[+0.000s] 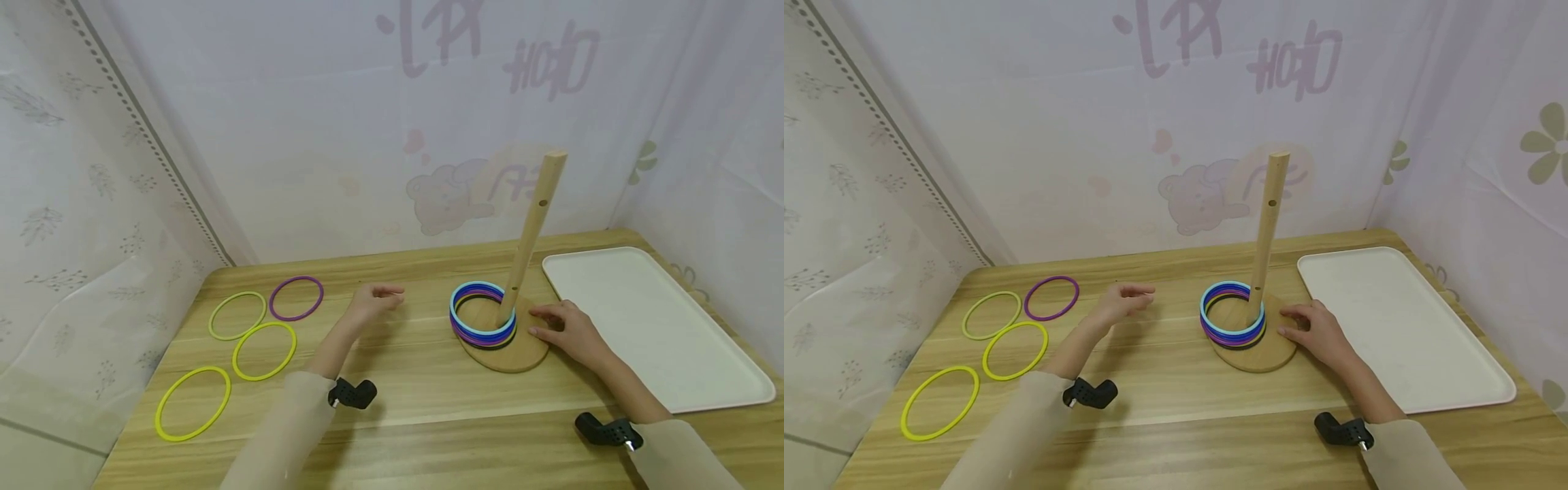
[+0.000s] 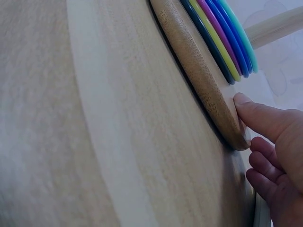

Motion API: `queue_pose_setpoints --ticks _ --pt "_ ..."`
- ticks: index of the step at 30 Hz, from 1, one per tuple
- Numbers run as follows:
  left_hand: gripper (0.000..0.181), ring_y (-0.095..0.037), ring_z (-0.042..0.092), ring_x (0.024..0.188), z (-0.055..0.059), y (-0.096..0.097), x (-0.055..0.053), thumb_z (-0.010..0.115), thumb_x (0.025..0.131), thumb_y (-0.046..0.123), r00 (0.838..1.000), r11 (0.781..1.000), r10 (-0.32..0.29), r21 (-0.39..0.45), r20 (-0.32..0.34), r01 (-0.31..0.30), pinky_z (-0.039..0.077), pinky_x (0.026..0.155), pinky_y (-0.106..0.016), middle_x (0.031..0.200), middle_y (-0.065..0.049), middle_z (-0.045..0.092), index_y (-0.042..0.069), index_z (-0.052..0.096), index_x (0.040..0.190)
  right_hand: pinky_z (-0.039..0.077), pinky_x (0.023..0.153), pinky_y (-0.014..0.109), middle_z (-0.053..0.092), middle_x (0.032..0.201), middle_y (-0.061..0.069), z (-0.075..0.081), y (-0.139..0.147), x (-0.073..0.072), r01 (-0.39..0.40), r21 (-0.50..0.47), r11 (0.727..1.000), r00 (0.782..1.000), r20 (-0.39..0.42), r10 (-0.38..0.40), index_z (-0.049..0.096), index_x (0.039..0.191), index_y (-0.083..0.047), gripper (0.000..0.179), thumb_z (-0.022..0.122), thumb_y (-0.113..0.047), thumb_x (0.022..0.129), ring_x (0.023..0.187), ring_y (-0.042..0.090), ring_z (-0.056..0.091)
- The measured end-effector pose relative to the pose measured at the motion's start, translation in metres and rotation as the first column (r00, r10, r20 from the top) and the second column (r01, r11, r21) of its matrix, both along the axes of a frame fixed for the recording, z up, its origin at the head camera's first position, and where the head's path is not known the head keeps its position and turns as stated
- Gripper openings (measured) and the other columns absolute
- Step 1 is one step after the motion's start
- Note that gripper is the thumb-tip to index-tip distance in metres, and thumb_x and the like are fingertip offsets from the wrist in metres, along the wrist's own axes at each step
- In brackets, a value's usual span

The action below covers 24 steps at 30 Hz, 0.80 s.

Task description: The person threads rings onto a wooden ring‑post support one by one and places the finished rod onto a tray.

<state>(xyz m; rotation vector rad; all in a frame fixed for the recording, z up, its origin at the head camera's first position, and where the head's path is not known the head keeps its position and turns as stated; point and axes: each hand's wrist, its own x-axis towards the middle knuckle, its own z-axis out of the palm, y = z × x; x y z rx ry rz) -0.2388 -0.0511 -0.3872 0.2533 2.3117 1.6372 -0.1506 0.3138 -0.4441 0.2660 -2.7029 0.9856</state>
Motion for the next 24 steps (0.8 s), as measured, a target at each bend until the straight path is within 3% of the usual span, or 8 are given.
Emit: queue_pose_setpoints --ticks 7,13,18,24 --pt "0.034 -0.033 0.058 0.099 0.001 -0.078 0.000 0.059 0.089 0.011 0.999 0.993 0.028 -0.113 -0.045 -0.033 0.046 0.084 -0.045 0.105 -0.020 0.062 -0.007 0.057 0.118 0.041 0.068 0.032 0.053 0.087 0.006 0.001 0.000 0.000 -0.004 0.001 1.000 1.000 0.009 0.004 0.067 0.106 -0.001 0.033 0.074 -0.019 0.078 0.079 0.019 0.048" --pt "0.035 -0.034 0.057 0.099 0.000 -0.143 0.001 0.060 0.089 0.011 0.993 0.973 0.046 -0.222 -0.107 -0.068 0.046 0.085 -0.042 0.107 -0.022 0.062 -0.008 0.056 0.118 0.041 0.069 0.034 0.053 0.087 0.007 0.004 0.000 0.001 -0.001 0.001 1.000 1.000 0.017 0.001 0.067 0.107 -0.001 0.034 0.074 -0.021 0.079 0.080 0.020 0.048" --pt "0.034 -0.032 0.054 0.098 0.002 -0.185 0.004 0.062 0.088 0.016 0.985 0.941 0.021 -0.330 -0.172 -0.077 0.047 0.078 -0.034 0.102 -0.018 0.063 -0.006 0.060 0.113 0.042 0.069 0.034 0.054 0.088 0.008 0.003 0.001 0.001 -0.007 -0.003 1.000 1.000 0.006 0.007 0.066 0.106 -0.001 0.034 0.073 -0.019 0.079 0.081 0.021 0.049" --pt "0.030 -0.026 0.056 0.089 0.001 -0.225 0.008 0.064 0.086 0.011 0.974 0.911 -0.005 -0.404 -0.226 -0.089 0.046 0.068 -0.028 0.094 -0.018 0.064 -0.010 0.062 0.108 0.042 0.069 0.033 0.054 0.088 0.008 0.002 0.000 0.001 -0.010 0.000 1.000 1.000 0.019 0.010 0.066 0.107 -0.001 0.034 0.073 -0.019 0.079 0.080 0.020 0.048"
